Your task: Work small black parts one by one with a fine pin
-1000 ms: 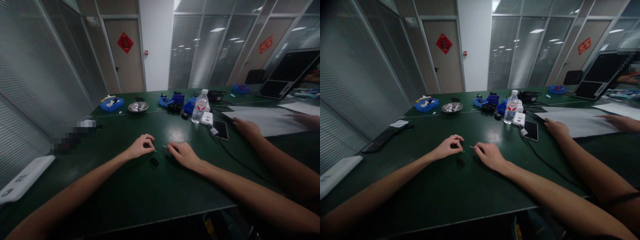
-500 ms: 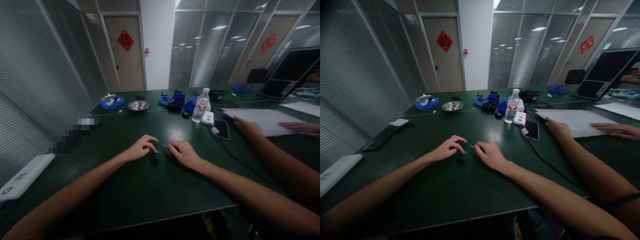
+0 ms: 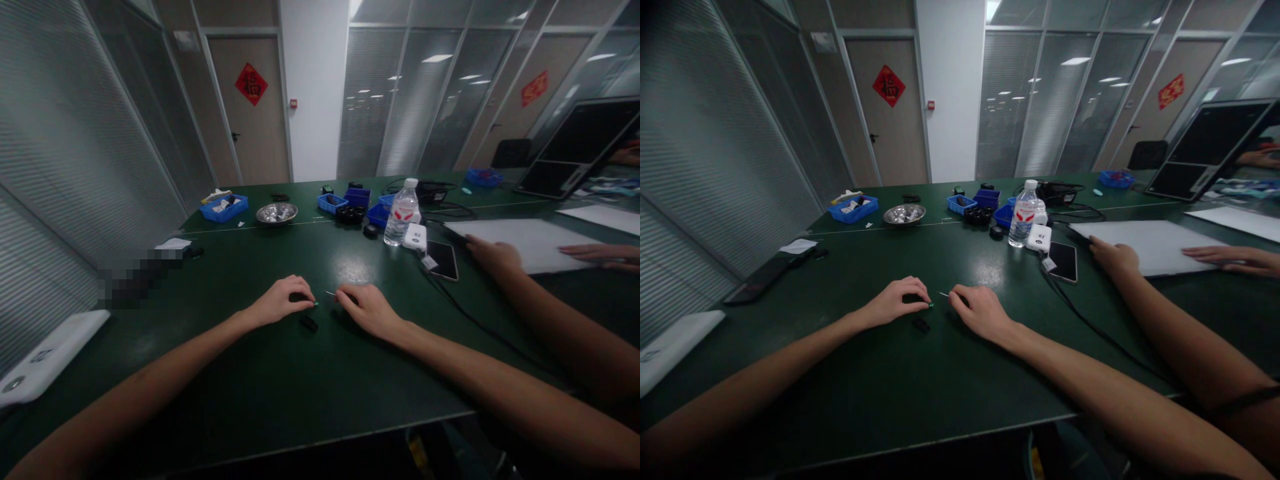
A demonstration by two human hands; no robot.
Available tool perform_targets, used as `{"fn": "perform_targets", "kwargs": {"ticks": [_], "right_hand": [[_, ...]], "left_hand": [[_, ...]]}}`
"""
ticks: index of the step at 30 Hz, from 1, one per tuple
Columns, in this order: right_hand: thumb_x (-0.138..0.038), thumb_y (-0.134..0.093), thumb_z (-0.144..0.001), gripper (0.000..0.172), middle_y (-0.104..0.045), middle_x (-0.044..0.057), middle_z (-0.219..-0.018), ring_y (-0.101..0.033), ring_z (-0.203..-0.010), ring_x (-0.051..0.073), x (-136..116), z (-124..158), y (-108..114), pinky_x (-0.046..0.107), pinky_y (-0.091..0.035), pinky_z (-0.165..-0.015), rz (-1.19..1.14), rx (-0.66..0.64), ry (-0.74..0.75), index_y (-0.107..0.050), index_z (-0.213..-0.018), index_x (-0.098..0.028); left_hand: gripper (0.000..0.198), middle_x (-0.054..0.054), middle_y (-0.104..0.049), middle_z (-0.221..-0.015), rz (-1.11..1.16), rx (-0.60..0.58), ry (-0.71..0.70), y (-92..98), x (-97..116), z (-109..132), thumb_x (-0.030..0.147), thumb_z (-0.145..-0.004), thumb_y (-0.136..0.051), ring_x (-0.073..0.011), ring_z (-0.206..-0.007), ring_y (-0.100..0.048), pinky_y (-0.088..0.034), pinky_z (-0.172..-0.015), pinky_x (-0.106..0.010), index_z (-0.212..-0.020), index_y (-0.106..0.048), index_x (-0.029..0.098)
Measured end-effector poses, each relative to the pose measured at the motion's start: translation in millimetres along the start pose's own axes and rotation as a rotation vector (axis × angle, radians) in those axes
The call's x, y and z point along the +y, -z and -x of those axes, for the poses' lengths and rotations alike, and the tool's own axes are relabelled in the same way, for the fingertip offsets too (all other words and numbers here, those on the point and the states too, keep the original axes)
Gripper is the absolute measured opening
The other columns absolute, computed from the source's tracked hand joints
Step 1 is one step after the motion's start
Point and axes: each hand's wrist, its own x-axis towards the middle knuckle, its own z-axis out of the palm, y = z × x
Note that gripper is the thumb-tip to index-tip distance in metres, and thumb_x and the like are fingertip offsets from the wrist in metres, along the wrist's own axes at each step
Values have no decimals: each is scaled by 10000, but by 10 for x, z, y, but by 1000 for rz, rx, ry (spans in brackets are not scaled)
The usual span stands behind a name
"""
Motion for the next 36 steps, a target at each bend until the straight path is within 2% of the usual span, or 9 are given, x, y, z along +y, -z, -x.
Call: {"fn": "perform_targets", "kwargs": {"ticks": [4, 7, 10, 14, 19, 27, 33, 36], "right_hand": [[-379, -429, -1058, 351, -664, 8, -737, -570, -631, 143, 16, 1, -1, 272, -374, -634, -2, -4, -5, -707, -949, -194], [-376, -430, -1058, 350, -655, 3, -724, -561, -620, 139, 8, -4, 1, 271, -365, -624, -2, -15, -9, -707, -950, -193], [-374, -428, -1058, 352, -652, 3, -726, -560, -623, 138, -6, -10, 5, 271, -363, -624, 3, -14, -3, -705, -945, -190], [-383, -420, -1061, 365, -657, 8, -732, -566, -631, 142, -10, -11, 11, 275, -372, -628, -5, -16, -1, -704, -941, -188], [-398, -420, -1062, 365, -669, 16, -757, -568, -626, 143, 5, -3, 9, 272, -379, -619, -20, -25, -4, -702, -964, -188], [-382, -421, -1065, 354, -668, 12, -752, -568, -633, 142, 7, 3, 9, 273, -379, -634, -13, -27, 11, -697, -952, -190], [-379, -423, -1063, 359, -660, 9, -735, -566, -627, 141, -6, -6, 10, 275, -375, -632, -6, -25, 5, -704, -949, -187], [-377, -425, -1062, 355, -660, 9, -736, -571, -632, 142, -3, -5, 10, 278, -376, -632, -8, -21, 6, -706, -953, -189]], "left_hand": [[215, -64, -662, -1117, 92, 13, 98, 141, 93, 101, 360, -962, -649, -186, -957, -610, -476, -789, -297, -1067, -729, 190], [204, -58, -668, -1134, 133, -33, 93, 178, 178, 230, 347, -966, -646, -188, -1007, -618, -480, -832, -299, -1079, -720, 195], [202, -54, -685, -1135, 130, -56, 74, 126, 231, 310, 339, -962, -657, -195, -1045, -626, -478, -876, -310, -1097, -723, 204], [210, -53, -705, -1124, 118, -86, 57, 65, 247, 307, 341, -957, -668, -196, -1027, -645, -486, -872, -310, -1112, -735, 218], [214, -61, -711, -1127, 130, -107, 61, 86, 268, 298, 348, -954, -672, -203, -1029, -645, -491, -909, -332, -1112, -747, 225], [234, -56, -705, -1135, 104, -84, 96, 35, 246, 309, 356, -939, -690, -210, -1041, -635, -494, -894, -340, -1136, -744, 241], [221, -57, -705, -1147, 103, -75, 34, 21, 289, 317, 324, -932, -700, -221, -1113, -610, -470, -982, -373, -1128, -740, 230], [259, -57, -703, -1161, 108, -30, 138, 72, 211, 335, 362, -943, -676, -195, -985, -636, -510, -860, -337, -1155, -722, 221]]}}
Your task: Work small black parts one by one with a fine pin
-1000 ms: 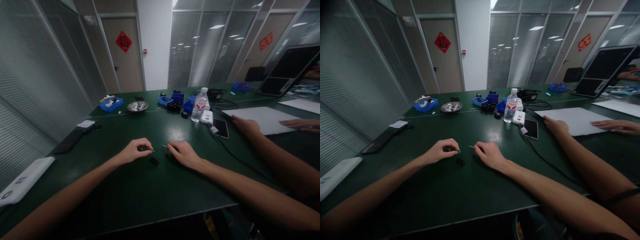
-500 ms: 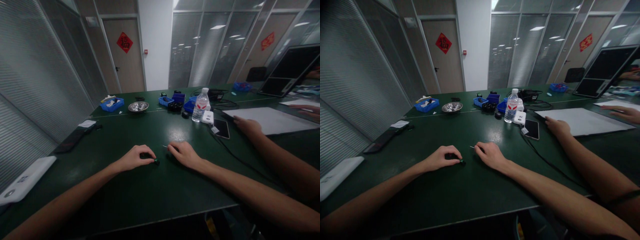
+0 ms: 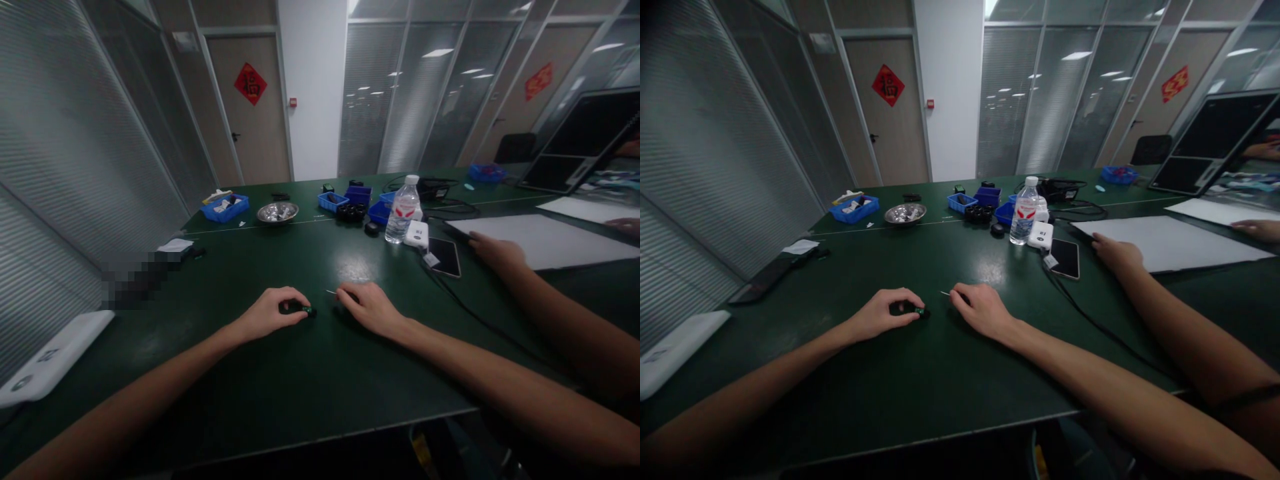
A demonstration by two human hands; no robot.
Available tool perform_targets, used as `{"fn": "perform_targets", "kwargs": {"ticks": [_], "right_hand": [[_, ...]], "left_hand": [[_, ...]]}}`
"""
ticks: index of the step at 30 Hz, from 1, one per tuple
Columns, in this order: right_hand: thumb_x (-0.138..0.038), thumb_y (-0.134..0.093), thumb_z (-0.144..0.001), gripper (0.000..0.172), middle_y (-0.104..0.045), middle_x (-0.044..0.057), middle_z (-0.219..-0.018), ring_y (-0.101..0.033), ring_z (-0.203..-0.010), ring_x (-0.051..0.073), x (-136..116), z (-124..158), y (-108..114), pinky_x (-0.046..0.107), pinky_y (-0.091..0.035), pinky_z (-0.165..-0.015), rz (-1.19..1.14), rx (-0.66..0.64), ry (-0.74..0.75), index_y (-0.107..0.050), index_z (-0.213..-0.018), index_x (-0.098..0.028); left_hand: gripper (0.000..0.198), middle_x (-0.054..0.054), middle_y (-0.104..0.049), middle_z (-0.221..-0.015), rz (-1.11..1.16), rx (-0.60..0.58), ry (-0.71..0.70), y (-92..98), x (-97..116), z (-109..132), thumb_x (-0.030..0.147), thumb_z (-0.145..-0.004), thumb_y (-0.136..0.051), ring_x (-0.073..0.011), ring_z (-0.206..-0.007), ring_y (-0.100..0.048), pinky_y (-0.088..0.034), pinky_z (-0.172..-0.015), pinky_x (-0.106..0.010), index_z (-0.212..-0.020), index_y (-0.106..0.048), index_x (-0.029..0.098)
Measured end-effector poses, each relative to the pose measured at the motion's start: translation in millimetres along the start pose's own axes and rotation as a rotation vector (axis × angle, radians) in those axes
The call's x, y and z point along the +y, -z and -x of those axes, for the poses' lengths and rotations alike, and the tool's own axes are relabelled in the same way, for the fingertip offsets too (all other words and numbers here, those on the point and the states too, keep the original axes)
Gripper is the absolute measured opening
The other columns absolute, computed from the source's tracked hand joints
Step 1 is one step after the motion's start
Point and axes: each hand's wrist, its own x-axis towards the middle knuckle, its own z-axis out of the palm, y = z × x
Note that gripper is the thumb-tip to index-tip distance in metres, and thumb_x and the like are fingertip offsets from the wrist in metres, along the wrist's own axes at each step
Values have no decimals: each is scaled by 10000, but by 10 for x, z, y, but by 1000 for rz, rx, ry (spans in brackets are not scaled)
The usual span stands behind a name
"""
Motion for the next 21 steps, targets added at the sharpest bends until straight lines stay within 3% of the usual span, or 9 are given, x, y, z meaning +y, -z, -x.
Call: {"fn": "perform_targets", "kwargs": {"ticks": [2, 5, 9, 11, 12, 16, 21], "right_hand": [[-378, -422, -1064, 356, -663, 9, -742, -574, -636, 141, 11, 4, -3, 279, -378, -635, -1, 1, 2, -704, -952, -191], [-383, -413, -1068, 361, -660, 5, -745, -570, -627, 135, 27, 9, -4, 273, -376, -627, -7, -8, 4, -696, -957, -189], [-390, -411, -1068, 365, -658, 8, -747, -560, -625, 131, 21, 11, 5, 265, -367, -616, -19, -22, -1, -689, -956, -182], [-384, -418, -1065, 357, -652, 7, -739, -555, -626, 132, 12, 9, 8, 266, -360, -616, -12, -21, -5, -690, -954, -181], [-381, -420, -1063, 354, -648, 6, -731, -551, -623, 133, 8, 8, 9, 267, -357, -616, -7, -20, -7, -691, -953, -181], [-380, -414, -1066, 359, -634, 1, -712, -539, -606, 129, 6, 7, 4, 269, -348, -609, 0, -15, 0, -691, -951, -182], [-378, -412, -1067, 364, -647, 5, -729, -546, -608, 129, 7, 9, 12, 268, -353, -608, -17, -27, -1, -691, -940, -181]], "left_hand": [[303, -62, -702, -1174, 79, 50, 110, 94, -120, 2, 391, -944, -668, -178, -910, -648, -528, -788, -319, -1184, -703, 210], [322, -74, -716, -1144, 322, 216, 229, 327, -407, -7, 358, -904, -721, -200, -985, -680, -553, -827, -325, -1167, -688, 175], [304, -114, -728, -1101, 706, 659, 348, 791, -895, 15, 155, -835, -770, -209, -964, -715, -596, -781, -289, -1131, -702, 130], [230, -120, -729, -1031, 912, 944, 349, 1058, -1116, 81, 21, -829, -712, -195, -913, -724, -619, -769, -272, -1048, -709, 91], [198, -104, -724, -990, 936, 1019, 347, 1188, -1208, 132, -6, -857, -659, -173, -888, -720, -625, -765, -254, -1027, -699, 89], [195, -33, -676, -865, 960, 1218, 362, 1576, -1429, 400, -64, -937, -498, -99, -829, -686, -623, -743, -177, -950, -624, 84], [173, -23, -653, -876, 976, 1325, 382, 1689, -1551, 619, -70, -972, -468, -76, -859, -660, -612, -776, -155, -928, -577, 57]]}}
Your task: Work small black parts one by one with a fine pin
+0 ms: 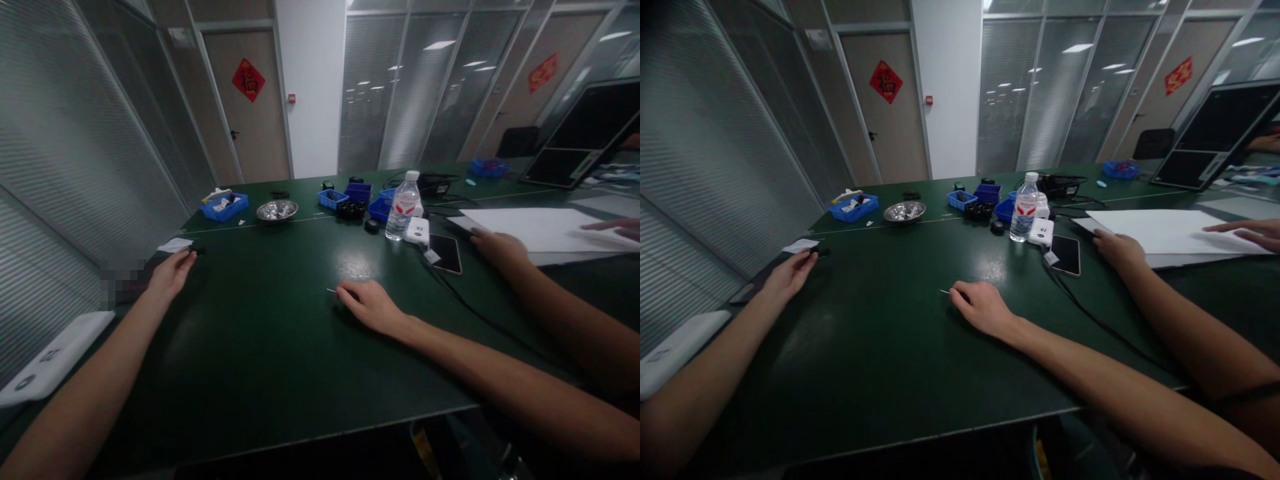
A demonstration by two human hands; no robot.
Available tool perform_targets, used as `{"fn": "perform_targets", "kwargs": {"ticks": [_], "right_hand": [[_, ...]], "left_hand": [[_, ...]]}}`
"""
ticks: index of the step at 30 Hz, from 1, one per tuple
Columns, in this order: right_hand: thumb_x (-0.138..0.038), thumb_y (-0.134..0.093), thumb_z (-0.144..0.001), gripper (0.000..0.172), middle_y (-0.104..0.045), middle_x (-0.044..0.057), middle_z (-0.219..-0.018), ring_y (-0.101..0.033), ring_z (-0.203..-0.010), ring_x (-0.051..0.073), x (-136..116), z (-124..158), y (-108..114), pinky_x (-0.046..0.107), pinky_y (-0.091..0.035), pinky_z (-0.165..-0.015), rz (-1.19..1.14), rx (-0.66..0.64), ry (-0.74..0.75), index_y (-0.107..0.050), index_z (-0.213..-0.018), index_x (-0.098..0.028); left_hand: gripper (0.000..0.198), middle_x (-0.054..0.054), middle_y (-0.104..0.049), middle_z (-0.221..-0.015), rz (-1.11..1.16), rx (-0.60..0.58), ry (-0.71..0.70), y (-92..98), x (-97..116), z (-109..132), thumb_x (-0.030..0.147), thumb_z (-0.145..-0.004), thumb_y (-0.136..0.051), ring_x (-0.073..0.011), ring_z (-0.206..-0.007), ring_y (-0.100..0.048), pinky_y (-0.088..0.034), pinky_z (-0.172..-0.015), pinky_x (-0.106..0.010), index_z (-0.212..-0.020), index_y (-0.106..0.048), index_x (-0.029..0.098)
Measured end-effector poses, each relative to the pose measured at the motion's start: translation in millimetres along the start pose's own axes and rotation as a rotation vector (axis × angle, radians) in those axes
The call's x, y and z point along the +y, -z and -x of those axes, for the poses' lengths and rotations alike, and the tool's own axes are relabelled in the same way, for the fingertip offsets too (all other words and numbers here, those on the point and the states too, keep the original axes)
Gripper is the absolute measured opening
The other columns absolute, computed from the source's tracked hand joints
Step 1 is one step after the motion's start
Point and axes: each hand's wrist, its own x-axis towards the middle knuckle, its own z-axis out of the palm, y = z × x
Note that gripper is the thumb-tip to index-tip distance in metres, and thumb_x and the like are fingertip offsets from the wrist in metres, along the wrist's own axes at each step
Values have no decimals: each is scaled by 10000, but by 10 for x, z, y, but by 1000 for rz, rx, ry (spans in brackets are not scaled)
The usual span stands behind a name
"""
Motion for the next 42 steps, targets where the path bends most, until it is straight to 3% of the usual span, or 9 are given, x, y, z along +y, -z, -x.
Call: {"fn": "perform_targets", "kwargs": {"ticks": [11, 17, 24, 29, 33, 38, 40, 42], "right_hand": [[-394, -405, -1068, 381, -656, 20, -745, -551, -618, 136, -33, 7, 20, 268, -379, -611, -13, -1, 4, -692, -950, -171], [-396, -407, -1068, 377, -654, 14, -740, -553, -618, 134, 8, -6, -8, 268, -374, -617, 3, 0, 12, -685, -940, -176], [-390, -415, -1065, 364, -649, 7, -728, -549, -612, 132, 19, -9, -19, 267, -361, -615, 9, 12, 10, -685, -936, -183], [-380, -415, -1066, 361, -649, 7, -726, -551, -616, 132, 12, -10, -18, 267, -356, -615, 15, 9, 3, -690, -940, -183], [-380, -414, -1067, 365, -653, 8, -731, -555, -616, 129, 7, -6, -11, 267, -366, -624, 13, 7, 8, -690, -937, -179], [-380, -423, -1062, 353, -669, 17, -755, -575, -642, 137, -4, -2, 4, 272, -383, -644, 15, 8, 11, -694, -962, -179], [-395, -469, -1044, 315, -678, 18, -768, -579, -646, 139, -9, 2, 4, 270, -383, -639, 18, 7, 19, -700, -1006, -184], [-405, -541, -1009, 270, -686, 20, -791, -585, -661, 142, -8, 7, -4, 265, -379, -631, 27, 8, 40, -699, -1048, -189]], "left_hand": [[203, -55, -657, -860, -69, 120, -125, 6, -181, -73, -93, -756, -656, -124, -774, -659, -624, -688, -225, -828, -644, 97], [177, -43, -641, -786, -139, 167, -145, -32, -174, -54, -58, -729, -657, -111, -686, -629, -593, -626, -211, -810, -647, 99], [162, -21, -644, -747, -237, 99, -170, -80, -152, 45, 4, -706, -695, -114, -643, -626, -596, -631, -245, -816, -662, 119], [213, -64, -720, -834, -372, -135, -139, -323, -237, 299, 65, -661, -787, -146, -681, -674, -594, -669, -270, -863, -736, 109], [334, -109, -764, -956, -478, -411, -98, -704, -388, 838, 174, -642, -877, -203, -781, -711, -594, -765, -339, -958, -783, 119], [311, -88, -752, -1084, -812, -1148, -46, -1063, -566, 1873, 377, -904, -715, -218, -945, -706, -571, -864, -391, -1153, -747, 193], [289, -64, -734, -1147, -909, -1325, -195, -1107, -618, 2162, 390, -933, -691, -210, -1010, -682, -550, -912, -390, -1169, -746, 232], [261, -57, -709, -1203, -955, -1397, -384, -1110, -660, 2300, 364, -953, -678, -212, -1107, -641, -516, -976, -400, -1183, -739, 254]]}}
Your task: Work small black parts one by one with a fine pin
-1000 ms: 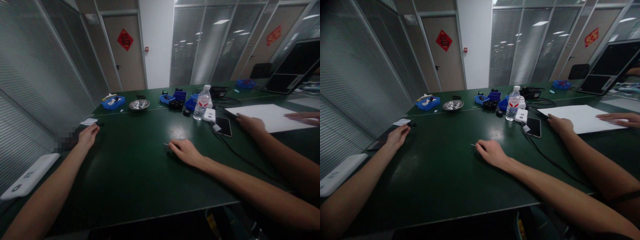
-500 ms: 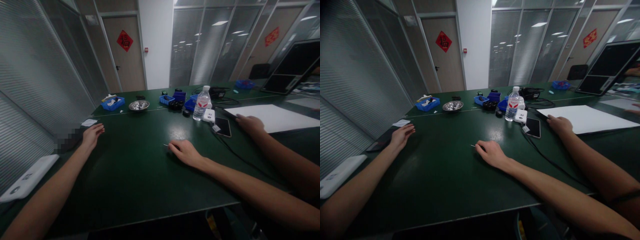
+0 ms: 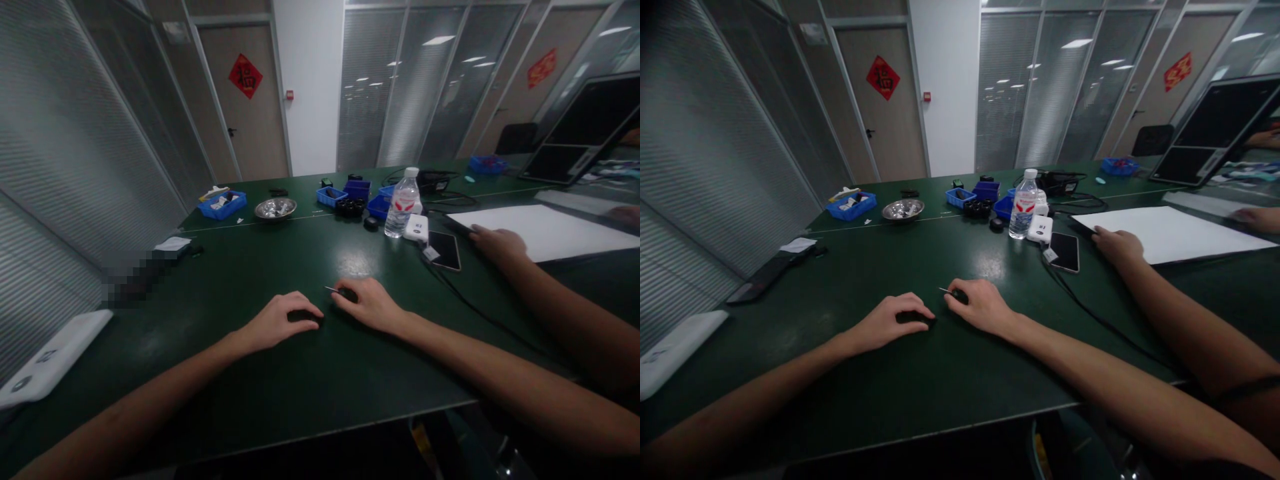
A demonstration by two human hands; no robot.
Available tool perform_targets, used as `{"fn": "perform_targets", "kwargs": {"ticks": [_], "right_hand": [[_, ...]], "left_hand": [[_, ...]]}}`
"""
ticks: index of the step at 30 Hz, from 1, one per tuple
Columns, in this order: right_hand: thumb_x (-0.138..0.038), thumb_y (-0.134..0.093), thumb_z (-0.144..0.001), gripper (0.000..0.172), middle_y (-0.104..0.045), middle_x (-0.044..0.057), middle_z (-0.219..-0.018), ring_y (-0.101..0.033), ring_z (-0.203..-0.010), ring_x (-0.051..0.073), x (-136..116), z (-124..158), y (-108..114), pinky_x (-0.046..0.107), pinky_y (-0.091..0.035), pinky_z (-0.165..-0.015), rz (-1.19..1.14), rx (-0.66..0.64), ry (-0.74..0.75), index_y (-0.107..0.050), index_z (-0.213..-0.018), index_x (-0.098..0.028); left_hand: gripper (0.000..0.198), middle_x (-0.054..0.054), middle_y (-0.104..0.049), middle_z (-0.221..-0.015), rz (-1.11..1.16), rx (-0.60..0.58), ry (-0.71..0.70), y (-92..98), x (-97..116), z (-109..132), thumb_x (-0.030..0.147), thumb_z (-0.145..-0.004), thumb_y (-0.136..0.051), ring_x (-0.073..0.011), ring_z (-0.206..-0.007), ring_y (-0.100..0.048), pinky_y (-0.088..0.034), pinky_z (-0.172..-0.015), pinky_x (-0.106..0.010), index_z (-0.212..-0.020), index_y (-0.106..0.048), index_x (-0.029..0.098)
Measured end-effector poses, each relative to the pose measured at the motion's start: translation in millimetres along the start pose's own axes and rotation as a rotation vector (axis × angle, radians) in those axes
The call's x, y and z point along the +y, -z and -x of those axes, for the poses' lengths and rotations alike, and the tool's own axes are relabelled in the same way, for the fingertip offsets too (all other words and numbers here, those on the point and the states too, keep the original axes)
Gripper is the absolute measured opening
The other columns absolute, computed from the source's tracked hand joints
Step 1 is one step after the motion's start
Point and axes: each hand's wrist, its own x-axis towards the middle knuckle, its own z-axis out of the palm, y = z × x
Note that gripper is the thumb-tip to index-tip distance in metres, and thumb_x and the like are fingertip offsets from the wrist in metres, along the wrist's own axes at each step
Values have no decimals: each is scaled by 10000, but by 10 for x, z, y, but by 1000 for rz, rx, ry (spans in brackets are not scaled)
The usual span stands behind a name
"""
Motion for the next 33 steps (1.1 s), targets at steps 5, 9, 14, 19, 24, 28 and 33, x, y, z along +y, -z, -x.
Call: {"fn": "perform_targets", "kwargs": {"ticks": [5, 9, 14, 19, 24, 28, 33], "right_hand": [[-339, -608, -964, 210, -696, 22, -867, -600, -714, 151, 16, 9, -17, 269, -392, -655, 28, 13, 64, -676, -1111, -206], [-300, -592, -969, 187, -708, 22, -896, -615, -730, 148, 5, 21, -1, 268, -413, -678, -12, -30, 132, -682, -1104, -206], [-303, -578, -979, 179, -704, 36, -942, -630, -781, 152, -40, 42, 11, 269, -445, -728, -5, -84, 237, -714, -1041, -204], [-309, -570, -987, 198, -690, 43, -965, -628, -780, 151, -68, 53, 25, 269, -443, -700, 23, -104, 242, -732, -1043, -211], [-317, -576, -986, 201, -688, 46, -976, -627, -784, 152, -66, 46, 28, 274, -451, -715, 28, -113, 244, -737, -1052, -216], [-322, -569, -992, 205, -685, 46, -981, -624, -794, 153, -64, 42, 27, 271, -451, -719, 30, -112, 246, -731, -1053, -213], [-319, -566, -990, 191, -672, 38, -968, -611, -769, 144, -80, 47, 27, 264, -433, -688, 48, -128, 251, -715, -1030, -206]], "left_hand": [[180, -54, -664, -1254, -164, 56, -75, -26, -61, -4, 323, -972, -660, -215, -1193, -579, -477, -1026, -414, -1113, -745, 251], [186, -56, -660, -1230, -178, 67, -68, -29, -60, -6, 325, -982, -645, -207, -1172, -584, -481, -1024, -400, -1119, -729, 232], [208, -59, -658, -1221, -221, 104, -64, -69, -65, 9, 311, -998, -619, -206, -1161, -586, -492, -1014, -402, -1171, -702, 229], [223, -55, -654, -1232, -265, 97, -76, -80, -112, 11, 302, -1001, -615, -202, -1178, -580, -492, -1028, -397, -1196, -693, 229], [265, -75, -651, -1258, -331, 90, -122, -76, -95, 8, 301, -1022, -573, -223, -1183, -577, -499, -1017, -426, -1247, -696, 234], [323, -94, -650, -1278, -409, 83, -172, -74, -65, 10, 285, -1036, -543, -247, -1189, -571, -490, -1008, -468, -1333, -660, 239], [331, -90, -648, -1284, -437, 71, -176, -72, -62, 11, 282, -1040, -534, -241, -1188, -572, -488, -994, -450, -1348, -649, 244]]}}
